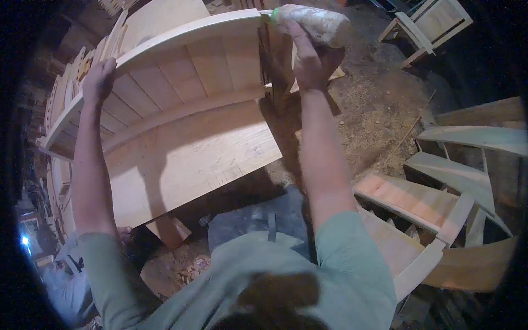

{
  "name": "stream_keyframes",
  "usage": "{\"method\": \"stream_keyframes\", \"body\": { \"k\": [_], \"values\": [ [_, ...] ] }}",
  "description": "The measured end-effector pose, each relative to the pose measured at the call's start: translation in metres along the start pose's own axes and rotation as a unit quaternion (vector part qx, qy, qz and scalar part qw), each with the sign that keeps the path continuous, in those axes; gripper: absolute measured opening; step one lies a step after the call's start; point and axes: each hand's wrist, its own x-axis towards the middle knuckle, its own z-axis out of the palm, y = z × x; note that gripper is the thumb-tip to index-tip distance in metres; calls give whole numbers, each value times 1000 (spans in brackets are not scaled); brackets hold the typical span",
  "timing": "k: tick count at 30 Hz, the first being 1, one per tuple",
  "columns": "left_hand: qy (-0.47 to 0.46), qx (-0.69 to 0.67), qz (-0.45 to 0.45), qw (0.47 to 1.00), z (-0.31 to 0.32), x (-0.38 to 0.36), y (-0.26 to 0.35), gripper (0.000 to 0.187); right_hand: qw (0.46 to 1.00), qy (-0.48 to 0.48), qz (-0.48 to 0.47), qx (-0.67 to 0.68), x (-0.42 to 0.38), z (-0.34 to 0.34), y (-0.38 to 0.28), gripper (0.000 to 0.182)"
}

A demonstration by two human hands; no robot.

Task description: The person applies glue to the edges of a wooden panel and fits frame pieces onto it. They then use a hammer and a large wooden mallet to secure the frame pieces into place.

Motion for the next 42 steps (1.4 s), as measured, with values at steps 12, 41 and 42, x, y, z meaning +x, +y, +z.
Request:
{"method": "stream_keyframes", "body": {
  "k": [12, 41, 42],
  "values": [
    [-4, 13, -23, 1000, -8, 2, 13, 8, 996, -4, -30, -82, -11, 9, -14, 21],
    [-4, -21, -31, 999, -11, -3, 16, 12, 993, -85, 69, 35, 13, 38, -56, 23],
    [23, -4, -2, 1000, -5, -2, 10, 12, 995, -85, 43, 20, 14, 37, -52, 23]
  ]
}}
